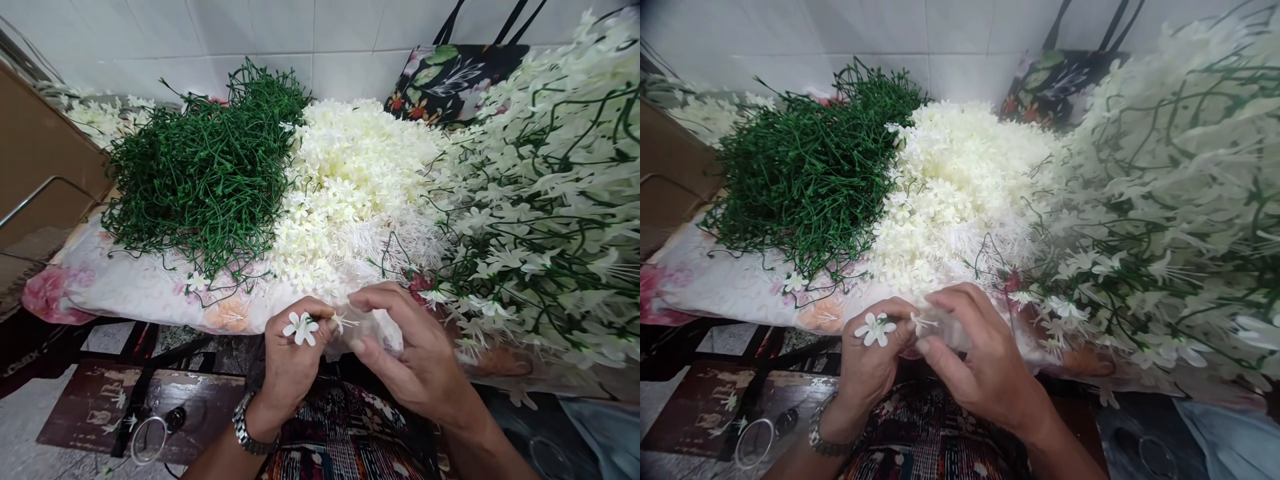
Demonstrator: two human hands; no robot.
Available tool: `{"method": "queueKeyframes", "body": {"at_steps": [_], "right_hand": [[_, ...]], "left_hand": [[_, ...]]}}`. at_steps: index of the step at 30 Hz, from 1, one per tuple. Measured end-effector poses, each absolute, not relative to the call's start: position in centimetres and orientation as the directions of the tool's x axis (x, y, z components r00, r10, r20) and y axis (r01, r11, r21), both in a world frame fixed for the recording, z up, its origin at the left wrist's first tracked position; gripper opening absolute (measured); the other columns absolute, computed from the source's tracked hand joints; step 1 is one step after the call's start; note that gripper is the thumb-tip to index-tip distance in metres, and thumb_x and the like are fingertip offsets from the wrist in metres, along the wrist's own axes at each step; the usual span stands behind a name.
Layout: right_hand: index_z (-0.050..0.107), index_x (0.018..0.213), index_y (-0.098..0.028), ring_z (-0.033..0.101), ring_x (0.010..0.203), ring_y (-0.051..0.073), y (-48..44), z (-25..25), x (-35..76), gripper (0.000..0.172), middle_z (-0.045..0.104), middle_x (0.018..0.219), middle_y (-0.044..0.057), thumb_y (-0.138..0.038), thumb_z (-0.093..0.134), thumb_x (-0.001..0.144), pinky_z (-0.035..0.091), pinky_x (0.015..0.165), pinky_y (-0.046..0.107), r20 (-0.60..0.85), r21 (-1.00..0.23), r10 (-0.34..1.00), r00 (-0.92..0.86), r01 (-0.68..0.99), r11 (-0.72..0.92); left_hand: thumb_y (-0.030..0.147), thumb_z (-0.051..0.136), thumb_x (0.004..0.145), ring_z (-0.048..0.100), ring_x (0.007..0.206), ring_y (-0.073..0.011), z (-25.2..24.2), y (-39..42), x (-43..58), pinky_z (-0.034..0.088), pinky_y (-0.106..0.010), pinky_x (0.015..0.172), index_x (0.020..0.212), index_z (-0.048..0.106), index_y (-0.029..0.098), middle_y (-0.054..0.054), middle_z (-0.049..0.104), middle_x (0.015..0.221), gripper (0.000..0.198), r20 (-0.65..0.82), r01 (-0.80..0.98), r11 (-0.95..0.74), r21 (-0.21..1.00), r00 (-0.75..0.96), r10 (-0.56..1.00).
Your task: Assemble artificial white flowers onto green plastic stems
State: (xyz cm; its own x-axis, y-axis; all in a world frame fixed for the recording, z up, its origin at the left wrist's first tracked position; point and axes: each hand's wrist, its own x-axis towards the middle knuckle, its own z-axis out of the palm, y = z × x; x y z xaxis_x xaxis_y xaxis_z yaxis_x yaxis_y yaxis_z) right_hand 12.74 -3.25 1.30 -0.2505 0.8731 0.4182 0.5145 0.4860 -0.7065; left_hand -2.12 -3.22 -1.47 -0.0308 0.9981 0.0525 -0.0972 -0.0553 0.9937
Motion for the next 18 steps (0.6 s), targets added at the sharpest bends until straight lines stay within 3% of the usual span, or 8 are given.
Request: {"method": "queueKeyframes", "body": {"at_steps": [2, 3, 6, 9, 14, 18], "right_hand": [[0.050, 0.115, -0.016, 0.057, 0.101, 0.021, -3.2, 1.3, 12.8, 0.039, 0.059, 0.108, 0.010, -0.030, 0.061, 0.081, 0.050, 0.082, 0.033, 0.400, -0.707, 0.869, -0.293, 0.505, 0.495], [0.051, 0.116, -0.016, 0.057, 0.102, 0.020, -3.1, 1.3, 12.7, 0.039, 0.059, 0.109, 0.010, -0.028, 0.061, 0.081, 0.050, 0.083, 0.032, 0.394, -0.713, 0.865, -0.312, 0.490, 0.502], [0.058, 0.103, -0.017, 0.062, 0.082, 0.014, -3.1, 1.0, 12.4, 0.019, 0.064, 0.089, 0.005, -0.017, 0.056, 0.084, 0.052, 0.072, 0.026, 0.413, -0.737, 0.859, -0.302, 0.443, 0.510], [0.061, 0.093, -0.017, 0.060, 0.065, 0.011, -3.2, 0.9, 12.2, 0.011, 0.063, 0.073, 0.002, -0.014, 0.054, 0.085, 0.049, 0.058, 0.022, 0.430, -0.741, 0.866, -0.256, 0.448, 0.500], [0.060, 0.080, -0.018, 0.056, 0.058, 0.010, -3.4, 0.6, 12.6, 0.008, 0.061, 0.067, -0.001, -0.015, 0.053, 0.084, 0.045, 0.053, 0.022, 0.395, -0.772, 0.902, -0.174, 0.470, 0.429], [0.058, 0.080, -0.019, 0.055, 0.058, 0.009, -3.6, 0.3, 12.8, 0.007, 0.059, 0.066, -0.002, -0.014, 0.054, 0.083, 0.043, 0.053, 0.020, 0.390, -0.774, 0.908, -0.151, 0.482, 0.412]], "left_hand": [[0.013, 0.065, 0.074, 0.056, 0.060, -0.0116, -1.3, -3.3, -2.2, 0.044, -0.020, 0.056, 0.071, 0.067, 0.019, 0.001, 0.064, 0.065, 0.007, 0.073, -0.061, -0.074, 0.995, -0.027, 0.997], [0.012, 0.065, 0.073, 0.057, 0.061, -0.0118, -1.1, -3.4, -2.1, 0.044, -0.020, 0.057, 0.070, 0.067, 0.019, 0.001, 0.065, 0.066, 0.008, 0.085, -0.044, -0.086, 0.995, -0.025, 0.996], [0.012, 0.065, 0.074, 0.058, 0.061, -0.0119, -1.0, -3.5, -2.1, 0.045, -0.020, 0.058, 0.073, 0.067, 0.019, 0.001, 0.066, 0.066, 0.007, 0.076, -0.039, -0.077, 0.996, -0.027, 0.997], [0.017, 0.065, 0.075, 0.058, 0.062, -0.0120, -1.1, -3.7, -2.2, 0.044, -0.021, 0.058, 0.074, 0.065, 0.018, 0.001, 0.064, 0.067, 0.002, 0.036, -0.054, -0.037, 0.998, -0.026, 0.999], [0.027, 0.063, 0.078, 0.060, 0.068, -0.0149, -0.9, -3.9, -2.6, 0.046, -0.024, 0.063, 0.083, 0.060, 0.019, -0.002, 0.065, 0.075, 0.010, -0.041, -0.213, 0.055, 0.976, 0.071, 0.997], [0.031, 0.062, 0.080, 0.060, 0.068, -0.0154, -0.8, -3.8, -2.8, 0.046, -0.026, 0.064, 0.079, 0.060, 0.018, -0.004, 0.067, 0.076, 0.013, -0.074, -0.238, 0.095, 0.967, 0.092, 0.993]]}}
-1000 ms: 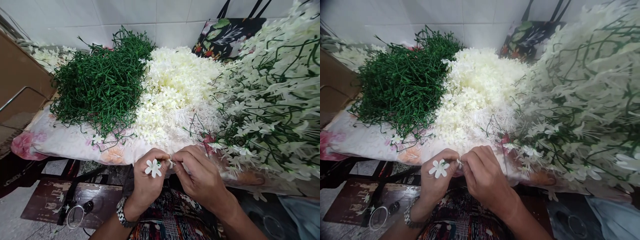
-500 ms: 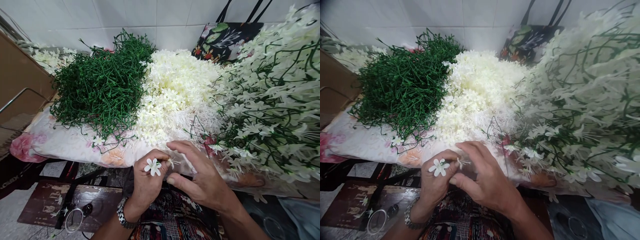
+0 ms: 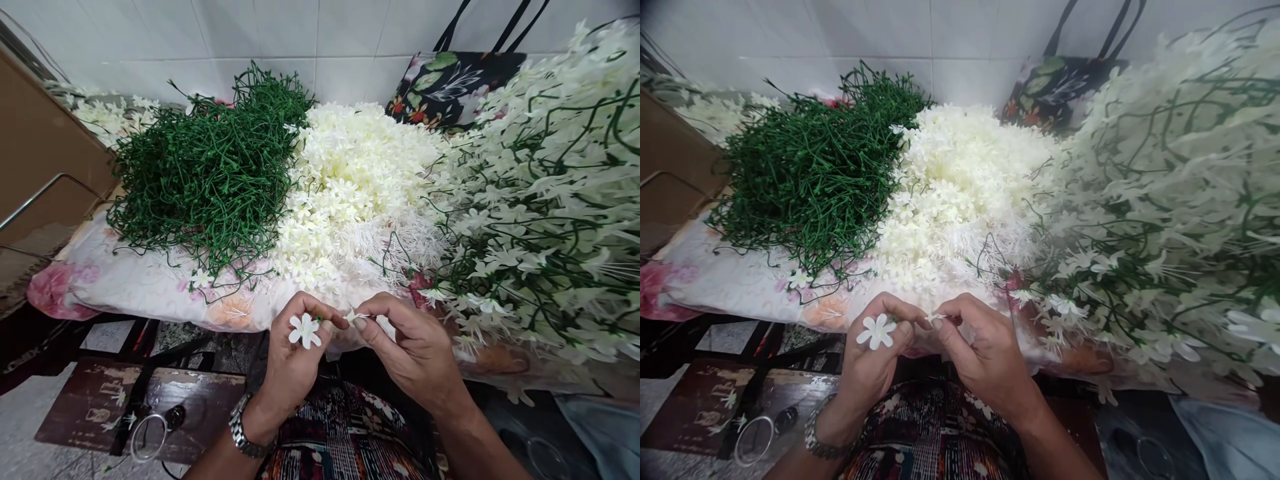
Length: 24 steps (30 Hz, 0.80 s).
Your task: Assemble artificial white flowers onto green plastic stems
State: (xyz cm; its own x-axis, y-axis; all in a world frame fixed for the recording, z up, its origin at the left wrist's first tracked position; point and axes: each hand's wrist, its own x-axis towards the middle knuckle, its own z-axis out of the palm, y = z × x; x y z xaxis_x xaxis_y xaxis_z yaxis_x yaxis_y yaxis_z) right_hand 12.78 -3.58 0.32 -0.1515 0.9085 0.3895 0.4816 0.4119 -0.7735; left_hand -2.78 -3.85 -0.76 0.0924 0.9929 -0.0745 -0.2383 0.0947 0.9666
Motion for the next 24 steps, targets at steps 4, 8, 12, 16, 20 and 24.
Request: {"method": "queueKeyframes", "body": {"at_steps": [4, 8, 12, 16, 20, 24], "right_hand": [[0.057, 0.081, -0.019, 0.054, 0.058, 0.009, -3.6, 0.3, 12.9, 0.008, 0.058, 0.067, -0.002, -0.012, 0.054, 0.083, 0.043, 0.054, 0.020, 0.413, -0.764, 0.896, -0.162, 0.474, 0.438], [0.057, 0.082, -0.019, 0.055, 0.059, 0.010, -3.6, 0.3, 12.9, 0.007, 0.059, 0.067, -0.002, -0.013, 0.054, 0.084, 0.043, 0.054, 0.020, 0.405, -0.764, 0.897, -0.178, 0.472, 0.439], [0.057, 0.082, -0.019, 0.056, 0.060, 0.011, -3.8, 0.6, 13.1, 0.006, 0.059, 0.068, -0.002, -0.014, 0.054, 0.083, 0.044, 0.055, 0.022, 0.426, -0.766, 0.891, -0.155, 0.463, 0.447], [0.056, 0.080, -0.020, 0.054, 0.059, 0.010, -3.8, 1.4, 13.2, 0.008, 0.057, 0.067, -0.002, -0.013, 0.054, 0.084, 0.043, 0.055, 0.023, 0.445, -0.750, 0.880, -0.168, 0.467, 0.468], [0.055, 0.081, -0.019, 0.053, 0.062, 0.011, -3.6, 2.0, 13.2, 0.009, 0.057, 0.069, 0.000, -0.010, 0.052, 0.084, 0.042, 0.057, 0.024, 0.457, -0.721, 0.858, -0.236, 0.467, 0.513], [0.056, 0.082, -0.015, 0.052, 0.065, 0.011, -3.4, 2.3, 13.1, 0.010, 0.056, 0.069, 0.001, -0.008, 0.050, 0.084, 0.042, 0.059, 0.023, 0.477, -0.675, 0.824, -0.306, 0.472, 0.567]], "left_hand": [[0.026, 0.065, 0.077, 0.062, 0.070, -0.0164, -1.0, -3.7, -2.9, 0.047, -0.026, 0.065, 0.073, 0.065, 0.018, -0.004, 0.069, 0.075, 0.010, -0.059, -0.200, 0.068, 0.978, 0.049, 0.997], [0.020, 0.065, 0.076, 0.061, 0.069, -0.0158, -1.1, -3.5, -2.8, 0.047, -0.025, 0.065, 0.072, 0.072, 0.019, -0.003, 0.070, 0.071, 0.008, -0.009, -0.155, 0.014, 0.988, 0.031, 0.999], [0.019, 0.061, 0.078, 0.060, 0.066, -0.0155, -0.7, -3.4, -2.7, 0.046, -0.025, 0.061, 0.077, 0.075, 0.019, -0.003, 0.067, 0.070, 0.014, 0.002, -0.096, 0.004, 0.995, 0.069, 0.998], [0.014, 0.057, 0.078, 0.051, 0.055, -0.0107, -0.2, -3.4, -2.6, 0.039, -0.021, 0.052, 0.077, 0.075, 0.020, 0.001, 0.058, 0.060, 0.019, 0.052, -0.006, -0.052, 0.999, 0.093, 0.994], [0.012, 0.057, 0.077, 0.046, 0.050, -0.0082, -0.3, -3.5, -2.6, 0.035, -0.019, 0.047, 0.073, 0.072, 0.019, 0.003, 0.054, 0.057, 0.017, 0.108, 0.016, -0.110, 0.994, 0.105, 0.989], [0.013, 0.055, 0.079, 0.045, 0.050, -0.0082, -0.4, -3.5, -2.8, 0.035, -0.019, 0.046, 0.071, 0.068, 0.015, 0.003, 0.052, 0.057, 0.015, 0.131, 0.067, -0.141, 0.988, 0.140, 0.982]]}}
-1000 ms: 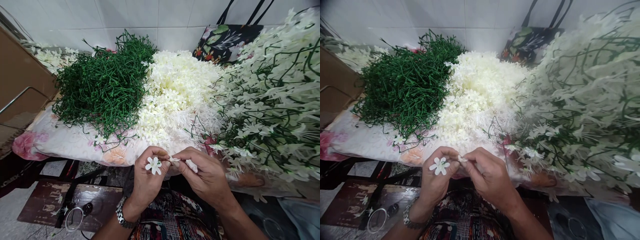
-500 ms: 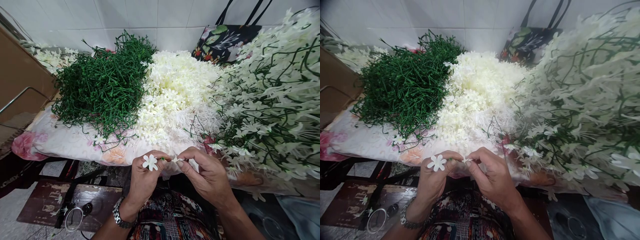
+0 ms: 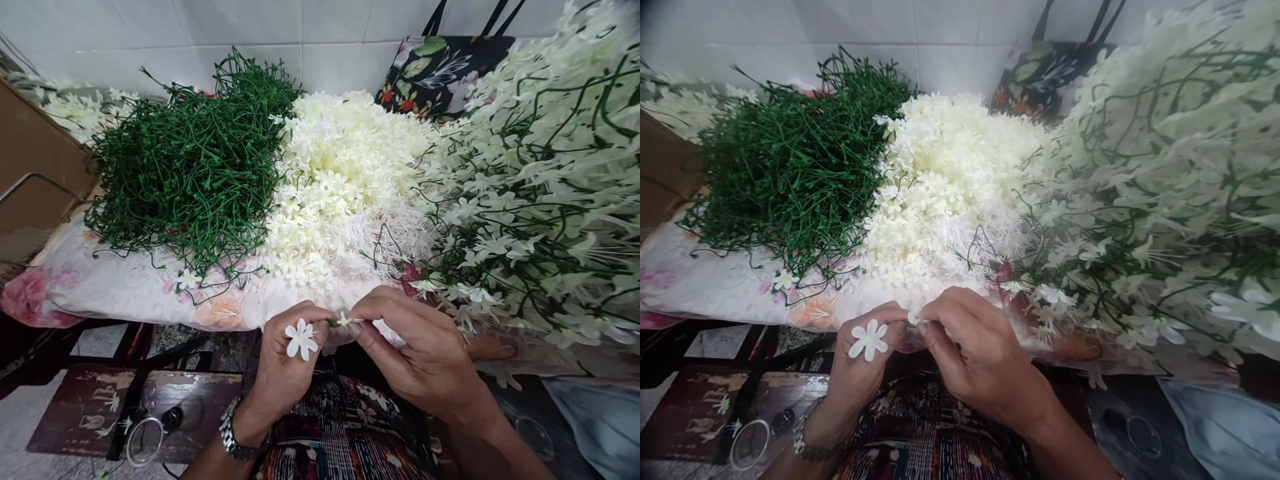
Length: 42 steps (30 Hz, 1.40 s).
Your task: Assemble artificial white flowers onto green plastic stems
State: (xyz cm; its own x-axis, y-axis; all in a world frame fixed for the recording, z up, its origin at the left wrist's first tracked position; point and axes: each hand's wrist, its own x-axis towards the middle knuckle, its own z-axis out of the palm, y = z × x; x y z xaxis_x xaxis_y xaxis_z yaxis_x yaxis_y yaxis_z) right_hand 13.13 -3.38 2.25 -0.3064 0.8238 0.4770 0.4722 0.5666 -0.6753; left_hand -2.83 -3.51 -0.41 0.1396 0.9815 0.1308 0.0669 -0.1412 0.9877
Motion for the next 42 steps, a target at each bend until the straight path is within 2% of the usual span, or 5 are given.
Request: {"method": "queueKeyframes", "body": {"at_steps": [8, 13, 16, 29, 42], "right_hand": [[0.056, 0.077, -0.012, 0.052, 0.066, 0.014, -3.4, 2.5, 13.2, 0.014, 0.056, 0.068, 0.004, -0.008, 0.047, 0.086, 0.042, 0.060, 0.026, 0.480, -0.533, 0.781, -0.399, 0.574, 0.621], [0.053, 0.077, -0.013, 0.050, 0.065, 0.014, -3.3, 2.0, 12.8, 0.014, 0.054, 0.066, 0.004, -0.009, 0.045, 0.087, 0.041, 0.061, 0.027, 0.488, -0.492, 0.779, -0.394, 0.613, 0.618], [0.051, 0.077, -0.015, 0.051, 0.065, 0.015, -3.2, 1.4, 12.7, 0.014, 0.054, 0.067, 0.004, -0.010, 0.044, 0.088, 0.042, 0.061, 0.028, 0.491, -0.493, 0.788, -0.370, 0.628, 0.602], [0.049, 0.083, -0.016, 0.047, 0.061, 0.010, -3.0, -0.2, 11.8, 0.011, 0.050, 0.068, 0.001, -0.006, 0.046, 0.086, 0.040, 0.055, 0.022, 0.492, -0.642, 0.823, -0.284, 0.520, 0.563], [0.048, 0.083, -0.016, 0.048, 0.063, 0.012, -2.7, -0.6, 11.4, 0.010, 0.049, 0.068, 0.001, -0.007, 0.045, 0.086, 0.042, 0.057, 0.024, 0.504, -0.622, 0.807, -0.307, 0.519, 0.586]], "left_hand": [[0.009, 0.050, 0.080, 0.043, 0.048, -0.0081, 0.0, -3.2, -2.8, 0.033, -0.019, 0.045, 0.065, 0.059, 0.015, 0.003, 0.047, 0.054, 0.019, 0.268, 0.222, -0.316, 0.922, 0.224, 0.937], [0.004, 0.046, 0.076, 0.038, 0.047, -0.0076, 0.0, -3.0, -2.5, 0.029, -0.018, 0.044, 0.059, 0.047, 0.017, 0.005, 0.040, 0.052, 0.021, 0.332, 0.226, -0.390, 0.893, 0.257, 0.908], [0.001, 0.045, 0.072, 0.035, 0.048, -0.0075, -0.2, -2.8, -2.4, 0.027, -0.018, 0.044, 0.056, 0.039, 0.018, 0.005, 0.036, 0.052, 0.024, 0.332, 0.221, -0.389, 0.894, 0.256, 0.908], [-0.001, 0.041, 0.066, 0.029, 0.047, -0.0067, -0.2, -2.8, -2.0, 0.022, -0.017, 0.042, 0.057, 0.031, 0.019, 0.006, 0.030, 0.052, 0.024, 0.302, 0.224, -0.326, 0.919, 0.134, 0.944], [0.002, 0.038, 0.066, 0.027, 0.048, -0.0074, -0.7, -2.7, -2.0, 0.023, -0.019, 0.044, 0.056, 0.025, 0.019, 0.006, 0.027, 0.051, 0.024, 0.283, 0.252, -0.305, 0.919, 0.120, 0.952]]}}
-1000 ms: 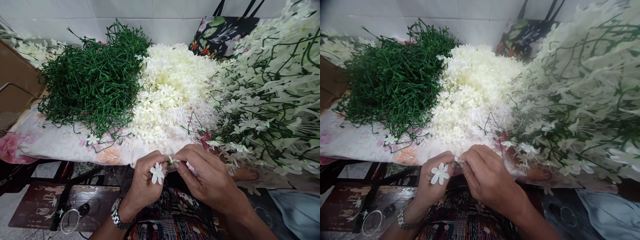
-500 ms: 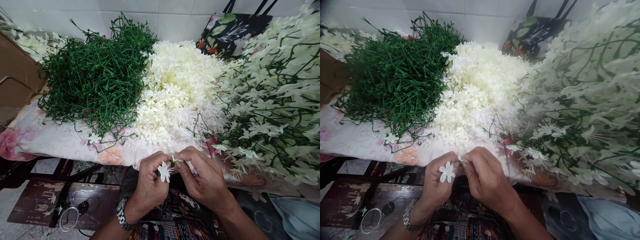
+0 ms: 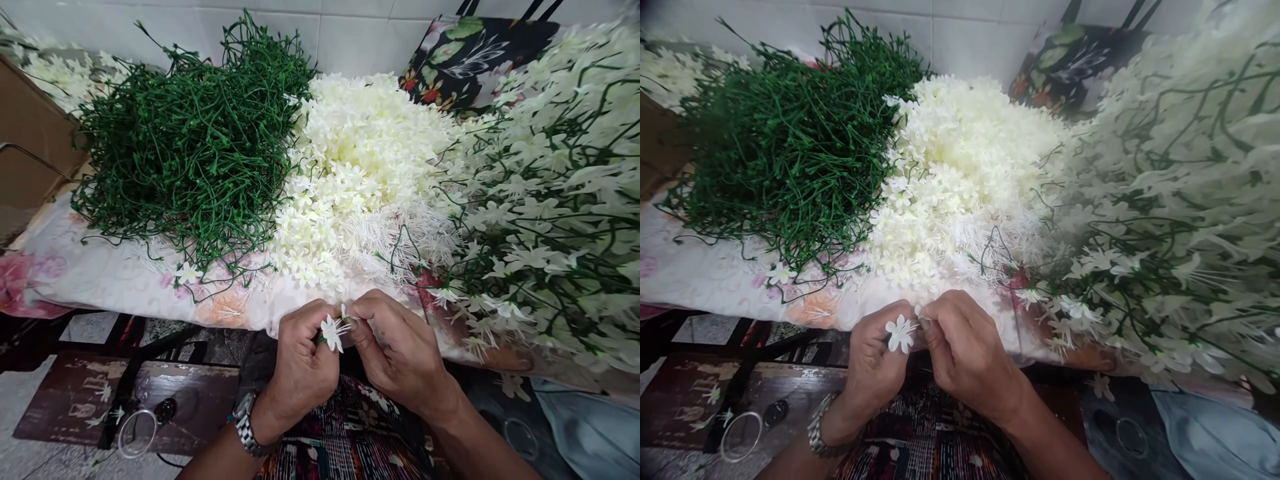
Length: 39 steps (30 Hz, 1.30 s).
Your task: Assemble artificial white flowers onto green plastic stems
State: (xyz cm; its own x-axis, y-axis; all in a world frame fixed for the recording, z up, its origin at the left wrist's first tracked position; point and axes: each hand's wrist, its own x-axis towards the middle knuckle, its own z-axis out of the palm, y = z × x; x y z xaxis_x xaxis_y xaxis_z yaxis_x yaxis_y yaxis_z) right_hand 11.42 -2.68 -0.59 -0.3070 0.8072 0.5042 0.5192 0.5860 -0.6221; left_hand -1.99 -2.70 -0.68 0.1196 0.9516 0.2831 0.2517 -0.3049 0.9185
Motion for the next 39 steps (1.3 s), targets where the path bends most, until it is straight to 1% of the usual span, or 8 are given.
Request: {"method": "queueKeyframes", "body": {"at_steps": [3, 7, 11, 14, 19, 24, 32, 39], "right_hand": [[0.050, 0.082, -0.016, 0.048, 0.061, 0.012, -2.6, -0.2, 11.6, 0.011, 0.049, 0.066, 0.000, -0.008, 0.045, 0.087, 0.041, 0.056, 0.024, 0.494, -0.623, 0.809, -0.319, 0.520, 0.585], [0.053, 0.087, -0.016, 0.053, 0.066, 0.012, -2.7, 0.8, 12.2, 0.004, 0.055, 0.072, 0.002, -0.013, 0.051, 0.085, 0.044, 0.059, 0.023, 0.441, -0.657, 0.830, -0.343, 0.506, 0.558], [0.054, 0.097, -0.016, 0.056, 0.072, 0.013, -3.0, 1.6, 13.0, 0.016, 0.058, 0.080, 0.003, -0.020, 0.058, 0.082, 0.047, 0.063, 0.024, 0.411, -0.671, 0.829, -0.379, 0.490, 0.556], [0.054, 0.105, -0.015, 0.056, 0.074, 0.014, -3.3, 1.9, 13.4, 0.026, 0.058, 0.083, 0.005, -0.024, 0.059, 0.081, 0.048, 0.063, 0.026, 0.440, -0.663, 0.827, -0.350, 0.494, 0.563], [0.057, 0.089, -0.016, 0.055, 0.070, 0.013, -3.4, 1.9, 13.1, 0.013, 0.057, 0.076, 0.004, -0.007, 0.054, 0.081, 0.046, 0.061, 0.025, 0.532, -0.571, 0.781, -0.326, 0.543, 0.616], [0.055, 0.079, -0.016, 0.052, 0.062, 0.012, -3.0, 1.5, 12.7, 0.014, 0.054, 0.067, 0.003, -0.006, 0.047, 0.084, 0.045, 0.057, 0.025, 0.512, -0.562, 0.779, -0.361, 0.545, 0.622], [0.052, 0.077, -0.017, 0.051, 0.060, 0.012, -2.9, 0.8, 12.6, 0.015, 0.053, 0.065, 0.002, -0.006, 0.044, 0.084, 0.043, 0.054, 0.023, 0.486, -0.589, 0.788, -0.377, 0.525, 0.615], [0.052, 0.079, -0.017, 0.050, 0.065, 0.013, -3.0, 0.5, 13.0, 0.017, 0.052, 0.068, 0.003, -0.006, 0.041, 0.085, 0.044, 0.058, 0.025, 0.464, -0.546, 0.781, -0.419, 0.559, 0.624]], "left_hand": [[0.003, 0.039, 0.067, 0.029, 0.048, -0.0080, -0.6, -2.7, -2.2, 0.025, -0.019, 0.045, 0.054, 0.028, 0.019, 0.005, 0.027, 0.051, 0.023, 0.261, 0.211, -0.286, 0.935, 0.139, 0.955], [0.014, 0.046, 0.075, 0.034, 0.049, -0.0088, -0.5, -2.7, -2.5, 0.031, -0.020, 0.045, 0.057, 0.043, 0.018, 0.004, 0.036, 0.053, 0.019, 0.116, 0.091, -0.134, 0.987, 0.175, 0.978], [0.020, 0.051, 0.075, 0.038, 0.050, -0.0092, -0.4, -2.8, -2.9, 0.033, -0.020, 0.045, 0.057, 0.050, 0.016, 0.003, 0.042, 0.052, 0.019, 0.065, 0.045, -0.075, 0.996, 0.183, 0.981], [0.019, 0.051, 0.075, 0.040, 0.050, -0.0096, -0.3, -2.8, -3.0, 0.034, -0.020, 0.046, 0.058, 0.053, 0.015, 0.002, 0.044, 0.053, 0.017, 0.091, 0.046, -0.101, 0.994, 0.185, 0.978], [0.014, 0.048, 0.075, 0.042, 0.050, -0.0099, -0.4, -2.7, -2.9, 0.036, -0.020, 0.047, 0.063, 0.058, 0.015, 0.002, 0.046, 0.054, 0.016, 0.196, 0.073, -0.215, 0.974, 0.209, 0.958], [0.008, 0.046, 0.073, 0.041, 0.048, -0.0091, -0.6, -2.8, -2.8, 0.032, -0.020, 0.045, 0.064, 0.057, 0.016, 0.004, 0.044, 0.052, 0.016, 0.278, 0.154, -0.319, 0.935, 0.238, 0.931], [0.004, 0.042, 0.068, 0.039, 0.048, -0.0102, -1.1, -2.9, -2.5, 0.029, -0.021, 0.046, 0.062, 0.053, 0.017, 0.003, 0.040, 0.051, 0.019, 0.333, 0.237, -0.385, 0.892, 0.231, 0.914], [0.002, 0.039, 0.061, 0.034, 0.049, -0.0108, -1.6, -2.8, -2.4, 0.025, -0.023, 0.046, 0.056, 0.045, 0.018, 0.003, 0.033, 0.052, 0.017, 0.342, 0.334, -0.432, 0.838, 0.294, 0.892]]}}
